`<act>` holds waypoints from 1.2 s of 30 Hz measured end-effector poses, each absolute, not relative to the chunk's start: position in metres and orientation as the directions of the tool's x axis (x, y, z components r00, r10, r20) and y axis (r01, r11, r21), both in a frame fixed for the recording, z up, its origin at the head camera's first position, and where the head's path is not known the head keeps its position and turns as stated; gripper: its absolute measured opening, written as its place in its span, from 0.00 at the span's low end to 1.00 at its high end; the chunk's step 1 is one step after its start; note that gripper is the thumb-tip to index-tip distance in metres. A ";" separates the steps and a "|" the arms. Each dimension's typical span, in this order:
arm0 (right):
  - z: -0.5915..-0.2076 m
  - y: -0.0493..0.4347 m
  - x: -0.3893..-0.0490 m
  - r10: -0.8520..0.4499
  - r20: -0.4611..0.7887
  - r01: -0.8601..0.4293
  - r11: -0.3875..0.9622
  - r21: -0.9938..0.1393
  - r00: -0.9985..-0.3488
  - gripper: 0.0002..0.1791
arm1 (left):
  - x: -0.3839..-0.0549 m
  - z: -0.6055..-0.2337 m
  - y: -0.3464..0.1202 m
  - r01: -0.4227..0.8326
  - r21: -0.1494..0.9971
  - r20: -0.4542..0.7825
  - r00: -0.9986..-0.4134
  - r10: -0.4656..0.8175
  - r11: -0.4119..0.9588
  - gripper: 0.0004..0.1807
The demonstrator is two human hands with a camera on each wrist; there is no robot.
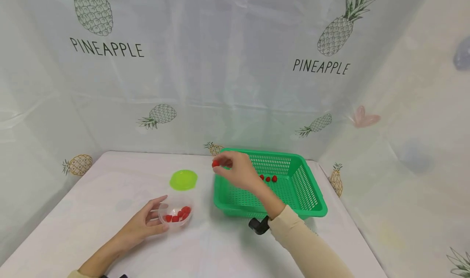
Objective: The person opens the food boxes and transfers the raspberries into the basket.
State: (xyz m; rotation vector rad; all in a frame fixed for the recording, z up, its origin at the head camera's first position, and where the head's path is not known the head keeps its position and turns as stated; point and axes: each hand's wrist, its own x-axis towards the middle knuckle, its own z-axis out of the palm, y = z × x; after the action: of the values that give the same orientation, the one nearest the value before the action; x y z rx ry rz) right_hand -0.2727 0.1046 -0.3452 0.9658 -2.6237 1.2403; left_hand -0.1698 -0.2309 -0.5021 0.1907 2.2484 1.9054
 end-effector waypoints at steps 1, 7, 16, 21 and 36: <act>-0.348 0.111 -0.276 -0.488 0.310 -0.549 0.483 -0.683 -0.816 0.13 | -0.170 -0.502 -0.231 -0.023 0.986 -0.059 -0.974 0.218 0.167 0.53; -0.371 0.139 -0.295 -0.404 0.228 -0.440 0.576 -0.689 -0.886 0.14 | -0.170 -0.503 -0.231 -0.030 0.982 -0.070 -0.974 0.214 0.185 0.52; -0.407 0.153 -0.313 -0.376 0.178 -0.399 0.666 -0.631 -0.909 0.11 | -0.171 -0.503 -0.232 -0.034 0.981 -0.074 -0.975 0.209 0.189 0.53; -0.417 0.152 -0.315 -0.407 0.154 -0.414 0.694 -0.589 -0.900 0.09 | -0.171 -0.500 -0.232 -0.012 0.985 -0.051 -0.972 0.229 0.171 0.53; -0.438 0.147 -0.320 -0.448 0.130 -0.453 0.761 -0.464 -0.885 0.08 | -0.172 -0.500 -0.232 -0.014 0.983 -0.054 -0.974 0.218 0.182 0.52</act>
State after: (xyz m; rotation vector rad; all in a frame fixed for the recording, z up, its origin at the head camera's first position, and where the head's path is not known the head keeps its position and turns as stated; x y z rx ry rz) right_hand -0.3198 0.1471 -0.4380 0.7515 -2.9376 0.7789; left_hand -0.1718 -0.2322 -0.5000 0.1987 2.2682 1.8897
